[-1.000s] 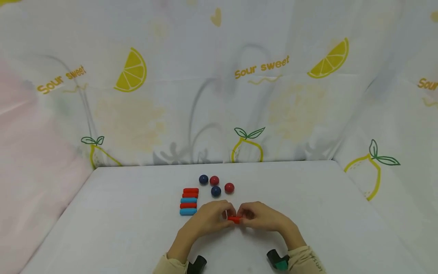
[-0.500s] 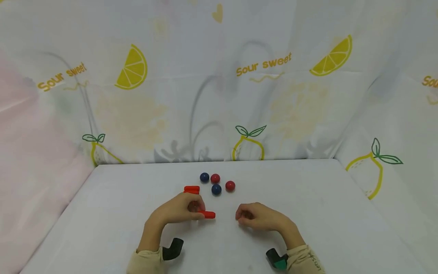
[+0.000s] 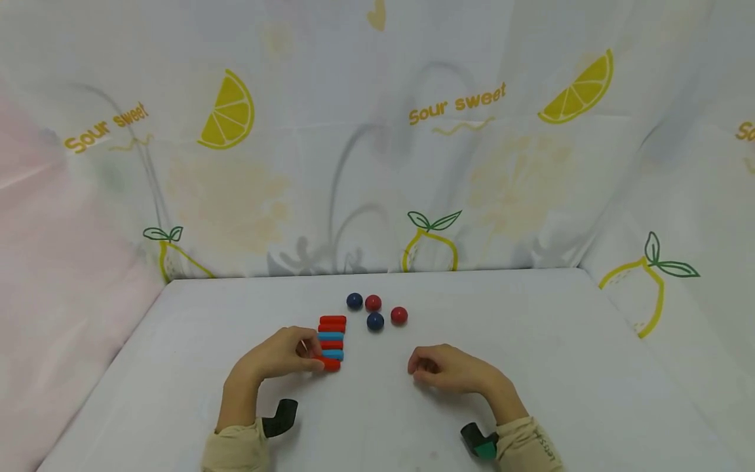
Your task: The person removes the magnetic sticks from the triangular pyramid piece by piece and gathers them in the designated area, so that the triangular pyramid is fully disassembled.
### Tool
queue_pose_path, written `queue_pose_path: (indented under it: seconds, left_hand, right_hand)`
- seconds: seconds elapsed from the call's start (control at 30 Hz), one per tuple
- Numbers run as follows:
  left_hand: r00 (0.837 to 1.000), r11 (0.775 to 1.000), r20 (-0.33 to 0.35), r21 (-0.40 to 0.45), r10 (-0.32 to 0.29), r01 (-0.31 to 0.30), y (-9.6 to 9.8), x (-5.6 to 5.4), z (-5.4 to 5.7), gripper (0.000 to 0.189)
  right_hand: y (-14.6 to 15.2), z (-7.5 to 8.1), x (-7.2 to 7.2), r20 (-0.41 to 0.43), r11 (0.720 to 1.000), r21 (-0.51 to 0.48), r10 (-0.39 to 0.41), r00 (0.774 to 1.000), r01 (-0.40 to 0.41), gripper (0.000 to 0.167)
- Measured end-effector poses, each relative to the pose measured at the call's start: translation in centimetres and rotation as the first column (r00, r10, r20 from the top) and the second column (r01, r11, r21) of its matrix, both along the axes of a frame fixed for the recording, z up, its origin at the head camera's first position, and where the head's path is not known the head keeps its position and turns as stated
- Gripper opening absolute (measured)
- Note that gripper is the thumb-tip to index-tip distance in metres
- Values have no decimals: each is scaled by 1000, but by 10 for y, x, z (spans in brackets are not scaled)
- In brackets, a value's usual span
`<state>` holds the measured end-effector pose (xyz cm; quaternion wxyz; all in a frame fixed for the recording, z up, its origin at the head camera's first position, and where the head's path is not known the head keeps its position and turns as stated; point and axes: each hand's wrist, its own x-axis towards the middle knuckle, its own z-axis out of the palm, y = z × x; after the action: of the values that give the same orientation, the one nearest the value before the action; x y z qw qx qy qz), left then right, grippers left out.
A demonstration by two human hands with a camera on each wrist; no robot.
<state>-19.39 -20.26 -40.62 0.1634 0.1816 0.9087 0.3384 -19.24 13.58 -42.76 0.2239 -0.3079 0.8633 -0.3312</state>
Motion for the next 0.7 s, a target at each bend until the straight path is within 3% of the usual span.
queue_pose_path:
  seconds: [0.43,0.7]
  left_hand:
    - [998,999,53,-19,43,-42,2,0,-10,20]
    - [999,999,29,-8,45,-44,1,-3,-13,24]
  right_hand:
    - [-1,1,1,1,1000,2,1,1000,-1,8]
    - [0,0,0,0,1000,-3,-2,1000,2,8]
